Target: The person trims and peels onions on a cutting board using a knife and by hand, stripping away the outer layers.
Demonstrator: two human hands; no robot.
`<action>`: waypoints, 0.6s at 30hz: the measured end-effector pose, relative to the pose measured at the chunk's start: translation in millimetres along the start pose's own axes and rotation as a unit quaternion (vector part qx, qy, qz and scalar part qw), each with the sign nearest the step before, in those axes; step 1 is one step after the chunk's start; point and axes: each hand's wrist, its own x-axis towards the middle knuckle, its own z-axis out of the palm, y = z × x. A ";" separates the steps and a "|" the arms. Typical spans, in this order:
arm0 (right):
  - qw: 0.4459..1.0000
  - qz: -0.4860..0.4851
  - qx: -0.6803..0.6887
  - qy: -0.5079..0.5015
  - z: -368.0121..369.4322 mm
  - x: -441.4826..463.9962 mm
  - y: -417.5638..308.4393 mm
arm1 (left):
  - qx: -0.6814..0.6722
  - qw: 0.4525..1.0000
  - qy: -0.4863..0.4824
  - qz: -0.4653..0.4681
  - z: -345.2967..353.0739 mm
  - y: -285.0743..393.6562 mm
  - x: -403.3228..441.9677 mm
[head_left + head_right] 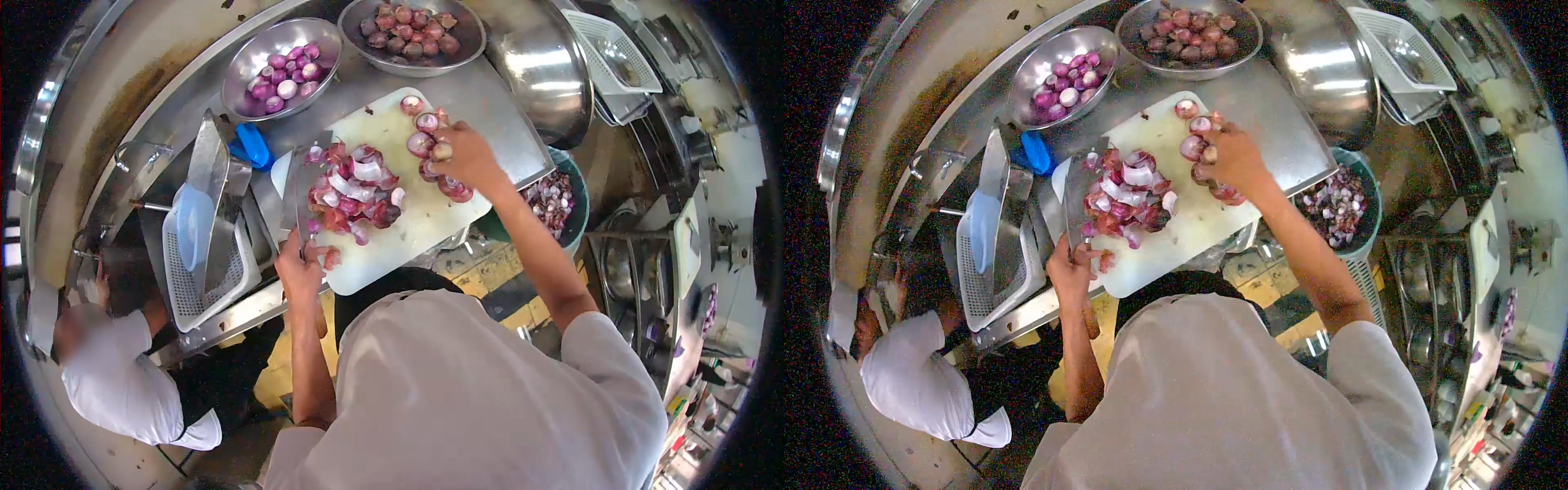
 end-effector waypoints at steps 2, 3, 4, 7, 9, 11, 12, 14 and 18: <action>1.000 0.001 -0.001 0.022 14.8 -7.5 11.0 | -0.063 0.997 -0.030 -0.015 5.7 11.6 1.7; 0.999 0.018 0.043 0.011 15.6 -7.3 11.2 | -0.062 0.998 -0.032 -0.013 8.4 17.5 2.5; 0.996 0.033 0.089 -0.001 16.4 -5.6 11.3 | -0.077 0.996 -0.034 0.000 10.8 23.7 3.7; 0.887 0.124 0.445 -0.021 3.7 -7.8 7.5 | -0.072 0.996 -0.057 -0.010 7.8 40.4 7.4; 0.732 0.171 0.658 -0.041 -2.5 -12.0 4.4 | -0.055 0.995 -0.084 -0.030 11.1 49.7 9.5; 0.470 0.222 0.854 -0.027 -7.6 -16.6 -8.0 | -0.053 0.989 -0.126 -0.056 17.2 57.0 10.6; 0.468 0.222 0.855 -0.023 -5.7 -17.6 -16.3 | -0.050 0.989 -0.129 -0.054 20.7 60.4 10.9; 0.456 0.251 0.854 0.008 0.7 -16.3 -30.0 | -0.052 0.982 -0.183 -0.021 29.4 68.2 9.1; 0.488 0.293 0.817 0.093 40.4 -9.8 -36.4 | -0.022 0.969 -0.245 -0.028 35.7 113.6 0.8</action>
